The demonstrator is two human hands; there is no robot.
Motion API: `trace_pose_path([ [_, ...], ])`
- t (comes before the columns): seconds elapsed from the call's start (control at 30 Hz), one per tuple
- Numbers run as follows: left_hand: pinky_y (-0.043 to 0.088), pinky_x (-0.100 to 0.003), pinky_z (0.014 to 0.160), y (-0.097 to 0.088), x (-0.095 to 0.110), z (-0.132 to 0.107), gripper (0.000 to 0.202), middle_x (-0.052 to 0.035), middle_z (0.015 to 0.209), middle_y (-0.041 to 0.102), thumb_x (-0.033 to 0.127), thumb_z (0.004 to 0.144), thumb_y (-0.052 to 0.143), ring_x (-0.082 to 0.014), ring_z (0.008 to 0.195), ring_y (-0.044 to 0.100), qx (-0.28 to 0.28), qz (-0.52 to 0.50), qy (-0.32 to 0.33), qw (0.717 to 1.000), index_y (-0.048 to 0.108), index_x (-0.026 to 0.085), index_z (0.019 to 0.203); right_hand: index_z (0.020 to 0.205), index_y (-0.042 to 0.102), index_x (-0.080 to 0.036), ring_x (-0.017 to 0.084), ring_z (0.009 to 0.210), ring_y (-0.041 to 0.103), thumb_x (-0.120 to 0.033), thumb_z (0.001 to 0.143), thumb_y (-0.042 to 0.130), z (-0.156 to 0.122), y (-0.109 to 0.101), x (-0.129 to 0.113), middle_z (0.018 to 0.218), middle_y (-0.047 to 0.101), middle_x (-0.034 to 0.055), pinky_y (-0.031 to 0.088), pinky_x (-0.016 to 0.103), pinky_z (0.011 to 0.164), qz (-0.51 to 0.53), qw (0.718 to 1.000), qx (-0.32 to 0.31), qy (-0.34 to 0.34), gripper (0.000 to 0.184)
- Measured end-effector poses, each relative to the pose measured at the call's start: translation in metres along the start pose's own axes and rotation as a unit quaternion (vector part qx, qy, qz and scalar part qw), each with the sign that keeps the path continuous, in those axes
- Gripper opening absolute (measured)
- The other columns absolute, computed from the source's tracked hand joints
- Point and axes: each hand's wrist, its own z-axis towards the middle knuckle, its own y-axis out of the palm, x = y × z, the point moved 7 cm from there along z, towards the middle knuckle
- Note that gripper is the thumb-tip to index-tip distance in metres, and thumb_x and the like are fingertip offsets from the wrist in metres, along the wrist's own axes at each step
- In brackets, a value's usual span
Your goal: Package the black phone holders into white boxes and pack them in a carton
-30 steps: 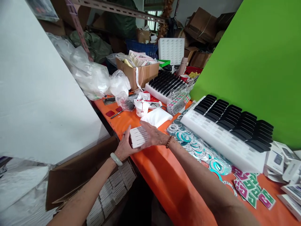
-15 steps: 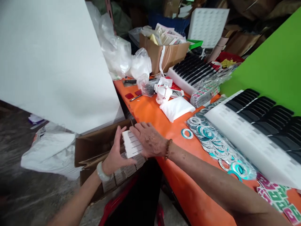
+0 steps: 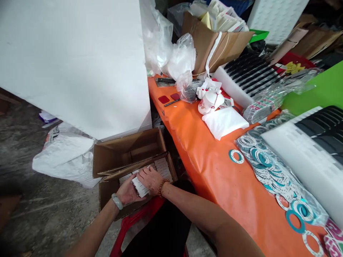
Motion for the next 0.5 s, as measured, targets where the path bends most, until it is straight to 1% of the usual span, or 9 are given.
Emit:
trace_pose_path([
  [0.03,0.048,-0.054,0.078,-0.005,0.000,0.009,0.033,-0.0074,0.074,0.067,0.051,0.080,0.057,-0.0295,0.077,0.064,0.004,-0.001,-0.008,1.000,0.061,0.019,0.084,0.129,0.038,-0.004,0.032,0.109,0.042,-0.031,0.074,0.063,0.003,0.012,0.001,0.119,0.051,0.0199,0.035,0.048,0.093,0.003,1.000,0.003,-0.003,0.066],
  [0.1,0.047,-0.054,0.078,-0.014,0.003,0.027,0.028,-0.0062,0.072,0.067,0.047,0.080,0.056,-0.0295,0.076,0.064,0.020,-0.009,-0.005,1.000,0.059,0.020,0.082,0.129,0.039,-0.005,0.031,0.110,0.044,-0.027,0.084,0.054,0.011,0.035,0.006,0.120,0.052,0.0190,0.036,0.047,0.094,0.005,1.000,0.015,0.000,0.053],
  [0.17,0.048,-0.050,0.077,-0.023,0.010,0.045,0.022,-0.0033,0.068,0.066,0.043,0.080,0.057,-0.0262,0.072,0.063,0.039,-0.027,0.022,0.999,0.057,0.021,0.080,0.130,0.039,-0.008,0.029,0.113,0.044,-0.020,0.092,0.042,0.018,0.056,0.014,0.122,0.053,0.0177,0.038,0.046,0.093,0.004,0.999,0.032,0.013,0.040],
  [0.2,0.048,-0.047,0.076,-0.026,0.013,0.054,0.019,-0.0020,0.067,0.065,0.040,0.080,0.057,-0.0243,0.070,0.063,0.047,-0.036,0.040,0.997,0.057,0.021,0.080,0.131,0.039,-0.010,0.029,0.114,0.044,-0.018,0.094,0.038,0.022,0.066,0.018,0.124,0.053,0.0174,0.039,0.046,0.093,0.007,0.999,0.041,0.021,0.038],
  [0.33,0.048,-0.036,0.069,-0.038,0.027,0.082,0.014,0.0010,0.066,0.064,0.031,0.074,0.064,-0.0173,0.061,0.059,0.064,-0.059,0.124,0.988,0.059,0.020,0.081,0.132,0.040,-0.014,0.029,0.113,0.047,-0.017,0.096,0.035,0.031,0.098,0.028,0.122,0.056,0.0171,0.042,0.047,0.089,0.037,0.996,0.070,0.043,0.037],
  [0.4,0.046,-0.031,0.065,-0.044,0.031,0.091,0.016,0.0013,0.066,0.064,0.028,0.070,0.068,-0.0152,0.059,0.058,0.069,-0.060,0.158,0.983,0.061,0.019,0.081,0.132,0.041,-0.014,0.028,0.112,0.047,-0.018,0.096,0.035,0.034,0.108,0.030,0.121,0.057,0.0169,0.043,0.047,0.089,0.050,0.994,0.080,0.048,0.036],
  [0.5,0.044,-0.028,0.062,-0.050,0.035,0.099,0.022,0.0011,0.069,0.066,0.027,0.063,0.072,-0.0142,0.061,0.058,0.077,-0.051,0.194,0.977,0.064,0.018,0.082,0.132,0.042,-0.013,0.029,0.117,0.045,-0.018,0.096,0.036,0.038,0.121,0.032,0.125,0.055,0.0178,0.042,0.047,0.092,0.064,0.992,0.084,0.066,0.036],
])
